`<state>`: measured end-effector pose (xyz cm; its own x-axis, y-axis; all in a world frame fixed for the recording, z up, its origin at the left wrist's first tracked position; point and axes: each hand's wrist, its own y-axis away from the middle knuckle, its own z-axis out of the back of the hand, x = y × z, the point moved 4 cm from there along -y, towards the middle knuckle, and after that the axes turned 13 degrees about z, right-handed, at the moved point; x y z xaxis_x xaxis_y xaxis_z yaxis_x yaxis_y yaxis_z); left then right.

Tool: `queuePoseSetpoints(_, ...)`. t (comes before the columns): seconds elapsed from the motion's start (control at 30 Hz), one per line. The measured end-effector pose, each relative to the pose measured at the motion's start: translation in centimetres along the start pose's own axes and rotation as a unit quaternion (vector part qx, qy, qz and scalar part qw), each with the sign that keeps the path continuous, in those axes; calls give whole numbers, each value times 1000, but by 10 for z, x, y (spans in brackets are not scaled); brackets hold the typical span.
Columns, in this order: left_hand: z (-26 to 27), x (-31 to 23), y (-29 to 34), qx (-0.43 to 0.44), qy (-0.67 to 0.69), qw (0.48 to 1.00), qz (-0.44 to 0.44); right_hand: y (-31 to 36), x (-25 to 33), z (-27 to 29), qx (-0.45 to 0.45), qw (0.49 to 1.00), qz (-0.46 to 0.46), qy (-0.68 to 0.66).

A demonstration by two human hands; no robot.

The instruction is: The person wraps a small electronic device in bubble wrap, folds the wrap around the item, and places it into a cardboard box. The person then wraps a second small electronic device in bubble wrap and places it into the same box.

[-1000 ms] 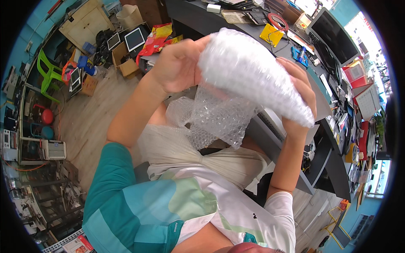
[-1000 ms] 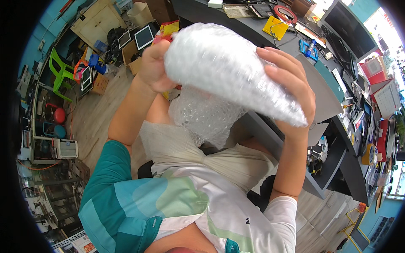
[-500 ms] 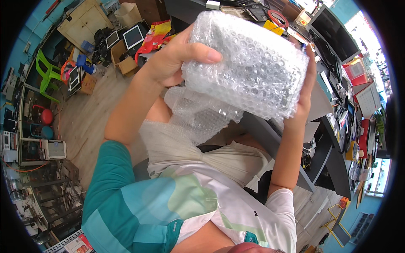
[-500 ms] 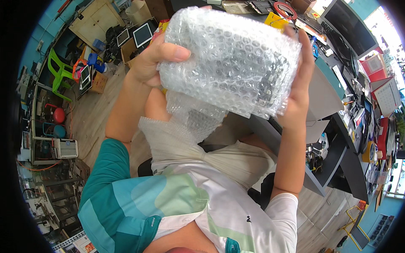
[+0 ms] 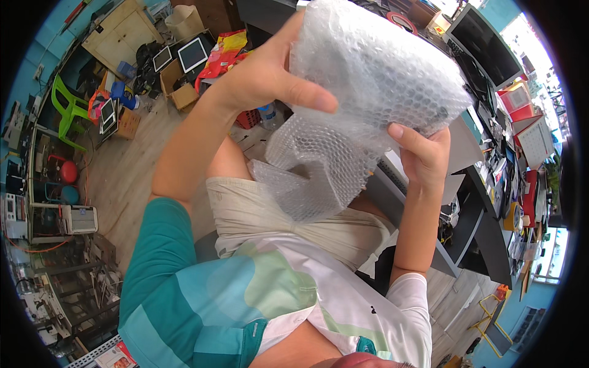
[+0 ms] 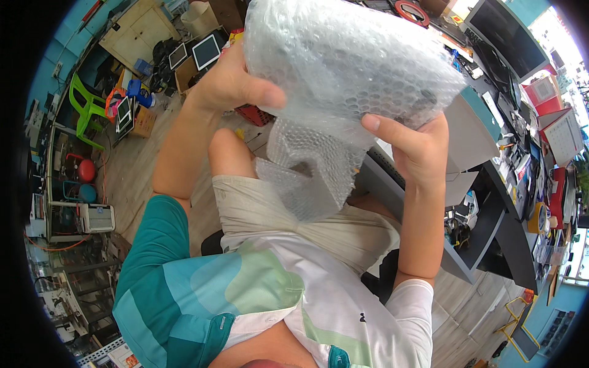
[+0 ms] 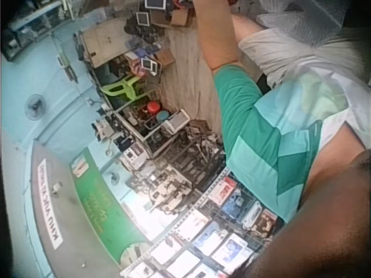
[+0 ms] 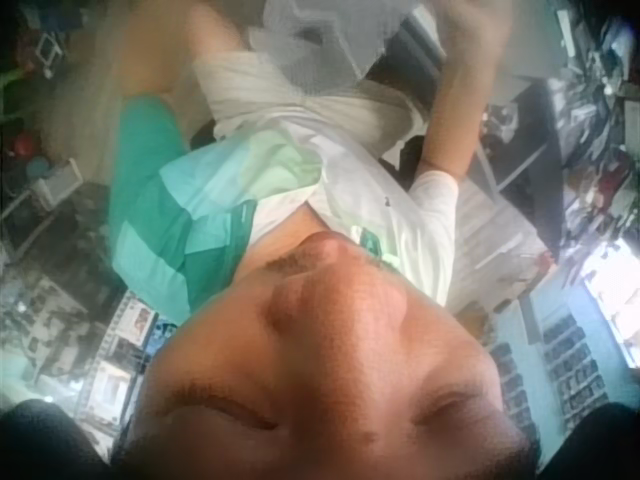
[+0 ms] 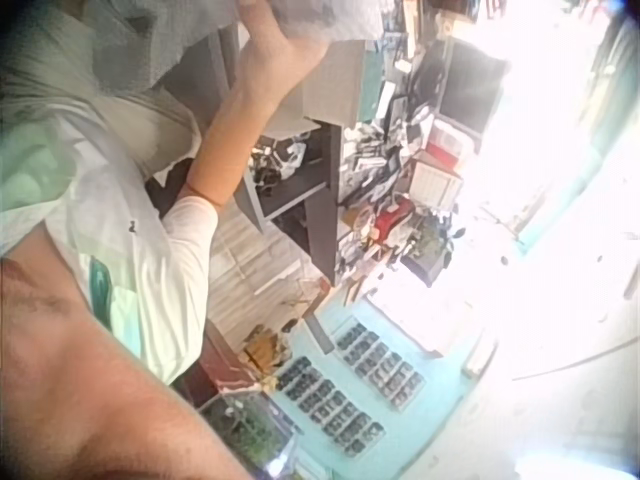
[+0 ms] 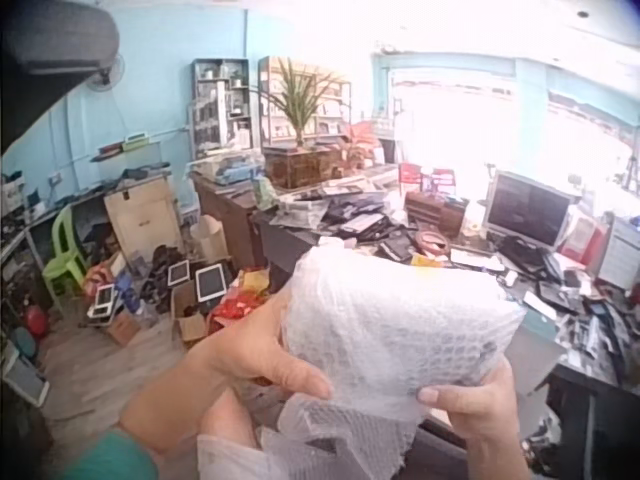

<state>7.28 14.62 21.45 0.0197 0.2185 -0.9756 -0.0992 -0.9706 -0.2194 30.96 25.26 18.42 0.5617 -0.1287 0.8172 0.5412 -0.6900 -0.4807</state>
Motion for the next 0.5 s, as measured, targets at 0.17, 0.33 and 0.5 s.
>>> queuePoseSetpoints(0.17, 2, 25, 7, 170, 50, 980, 90, 1, 11, 20, 4, 999, 33, 1)
queuePoseSetpoints(0.33, 6, 29, 2, 207, -140, 953, 169, -1, 18, 48, 13, 999, 23, -43)
queuePoseSetpoints(0.5, 21, 35, 0, 228, -289, 918, 146, -1, 22, 61, 15, 998, 24, -62)
